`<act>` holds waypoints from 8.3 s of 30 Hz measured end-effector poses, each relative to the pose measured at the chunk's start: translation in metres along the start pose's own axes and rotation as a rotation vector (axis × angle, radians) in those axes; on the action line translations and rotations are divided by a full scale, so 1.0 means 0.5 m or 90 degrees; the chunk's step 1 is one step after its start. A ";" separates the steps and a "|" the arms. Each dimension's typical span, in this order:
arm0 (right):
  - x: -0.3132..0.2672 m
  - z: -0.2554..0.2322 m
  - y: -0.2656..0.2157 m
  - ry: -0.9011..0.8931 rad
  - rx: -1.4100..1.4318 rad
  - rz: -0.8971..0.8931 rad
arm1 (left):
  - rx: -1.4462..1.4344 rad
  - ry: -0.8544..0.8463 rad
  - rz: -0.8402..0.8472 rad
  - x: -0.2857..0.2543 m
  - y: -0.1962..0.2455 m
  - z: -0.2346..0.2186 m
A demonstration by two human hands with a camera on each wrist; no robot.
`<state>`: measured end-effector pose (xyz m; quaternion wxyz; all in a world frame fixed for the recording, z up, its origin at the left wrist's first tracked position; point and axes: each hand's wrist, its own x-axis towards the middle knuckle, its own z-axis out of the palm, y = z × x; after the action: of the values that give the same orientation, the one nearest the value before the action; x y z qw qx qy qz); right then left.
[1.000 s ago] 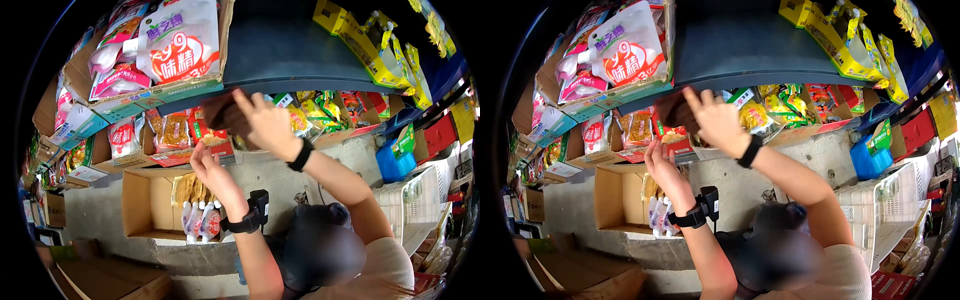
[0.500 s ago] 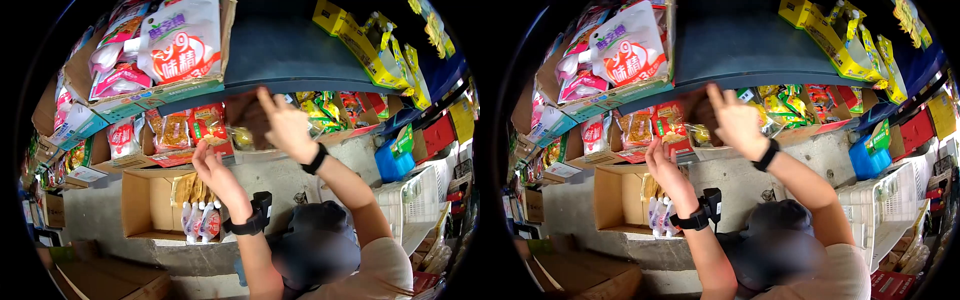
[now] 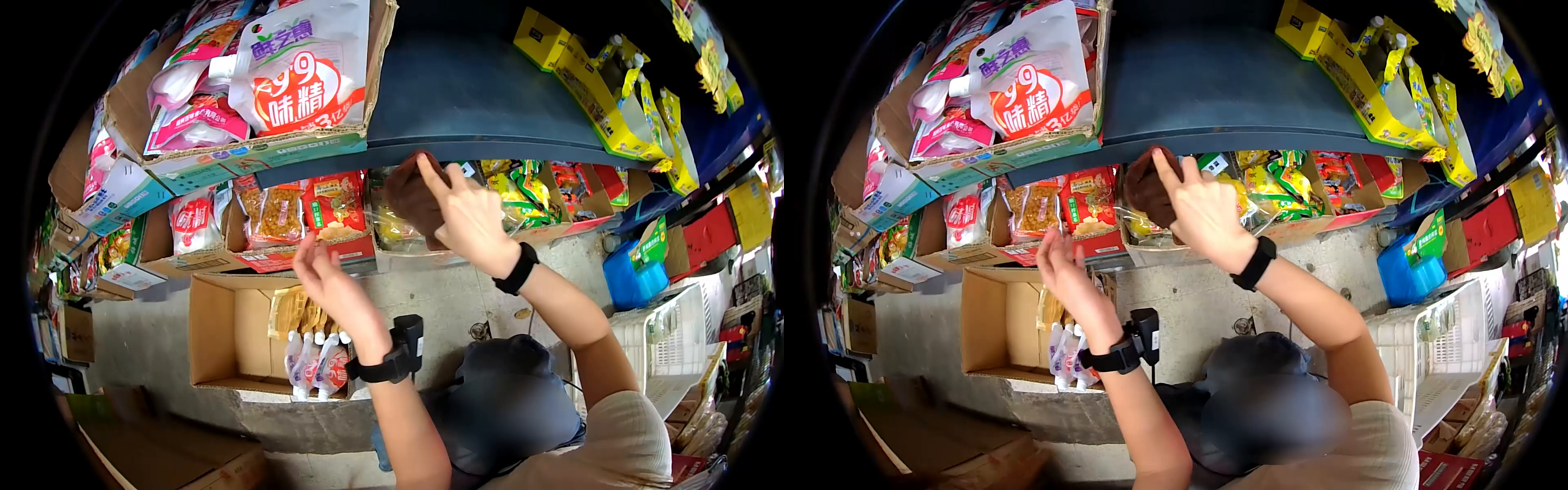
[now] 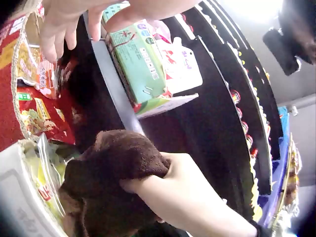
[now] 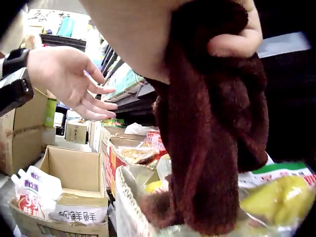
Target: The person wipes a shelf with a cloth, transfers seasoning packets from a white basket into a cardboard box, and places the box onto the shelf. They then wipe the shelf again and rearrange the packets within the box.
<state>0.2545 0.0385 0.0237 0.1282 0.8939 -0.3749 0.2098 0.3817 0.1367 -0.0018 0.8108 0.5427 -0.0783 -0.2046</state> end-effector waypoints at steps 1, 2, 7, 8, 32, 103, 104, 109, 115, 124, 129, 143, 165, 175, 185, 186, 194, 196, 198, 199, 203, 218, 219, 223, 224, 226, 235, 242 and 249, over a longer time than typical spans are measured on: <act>0.004 0.008 -0.009 -0.002 -0.004 -0.002 | 0.000 0.020 0.007 0.005 0.002 -0.004; 0.012 0.021 -0.026 0.011 0.007 -0.002 | -0.016 0.028 0.007 0.010 -0.003 -0.005; 0.006 0.006 -0.028 0.021 0.008 0.011 | -0.009 -0.007 -0.001 -0.001 -0.020 0.002; -0.008 0.003 -0.004 0.008 -0.002 0.041 | -0.015 -0.001 -0.003 -0.001 -0.017 -0.002; -0.121 -0.009 0.244 0.070 -0.067 0.313 | 0.036 -0.020 0.031 0.006 -0.020 0.007; -0.141 -0.075 0.332 0.075 0.042 0.304 | 0.076 -0.020 0.095 0.002 -0.023 0.003; -0.125 -0.084 0.306 0.068 0.024 0.260 | 0.083 -0.012 0.083 -0.001 -0.026 0.012; -0.089 -0.116 0.278 -0.022 0.039 0.214 | 0.134 -0.064 0.073 -0.022 -0.049 0.044; -0.140 -0.124 0.391 0.006 -0.101 0.282 | 0.118 -0.020 0.059 -0.005 -0.037 0.029; -0.111 -0.140 0.377 -0.061 -0.076 0.312 | 0.124 -0.053 0.058 -0.004 -0.066 0.047; -0.078 -0.146 0.338 -0.090 -0.020 0.235 | 0.169 -0.073 0.063 -0.009 -0.063 0.046; -0.199 -0.085 0.468 0.035 -0.093 0.352 | 0.149 -0.075 0.084 -0.018 -0.056 0.035; -0.094 -0.029 0.238 0.097 0.139 0.137 | 0.228 -0.046 0.196 -0.076 -0.016 0.055; -0.233 0.002 0.476 0.196 0.015 0.299 | 0.273 -0.131 0.264 -0.109 0.002 0.174; -0.186 -0.015 0.415 0.163 0.179 0.191 | 0.353 -0.208 0.377 -0.179 0.043 0.285; -0.195 -0.008 0.429 0.177 0.172 0.220 | 0.347 -0.202 0.366 -0.173 0.032 0.279; -0.230 -0.015 0.483 0.230 0.160 0.342 | 0.296 -0.233 0.311 -0.137 -0.032 0.285; -0.216 -0.013 0.453 0.212 0.221 0.313 | 0.264 -0.228 0.302 -0.141 -0.043 0.302; -0.196 -0.013 0.407 0.207 0.211 0.253 | 0.281 -0.244 0.316 -0.147 -0.056 0.306; -0.193 -0.017 0.388 0.167 0.237 0.252 | 0.305 -0.252 0.336 -0.150 -0.061 0.307; -0.215 -0.017 0.417 0.200 0.162 0.298 | 0.295 -0.264 0.376 -0.139 -0.065 0.298; -0.212 -0.026 0.404 0.121 0.036 0.437 | 0.141 -0.265 0.303 -0.095 -0.034 0.274; -0.208 -0.028 0.411 0.122 0.025 0.468 | 0.116 -0.261 0.292 -0.087 -0.030 0.270; -0.193 -0.019 0.369 0.128 0.046 0.397 | 0.077 -0.239 0.223 -0.065 -0.007 0.267; -0.194 -0.019 0.355 0.100 0.070 0.385 | 0.075 -0.232 0.215 -0.060 -0.011 0.265; -0.197 -0.028 0.354 0.051 0.083 0.427 | 0.072 -0.229 0.199 -0.055 -0.013 0.263; -0.253 -0.043 0.568 0.112 -0.001 0.627 | 0.055 -0.248 0.172 -0.034 0.003 0.234; -0.262 -0.037 0.559 0.095 0.066 0.526 | 0.034 -0.256 0.157 -0.035 0.010 0.229; -0.236 -0.048 0.488 0.059 0.154 0.411 | 0.056 -0.269 0.170 -0.047 0.001 0.241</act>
<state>-0.0036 -0.0469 0.0068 -0.0346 0.7273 -0.6046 0.3231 0.3183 0.0443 0.0490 0.7720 0.5074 -0.3260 -0.2007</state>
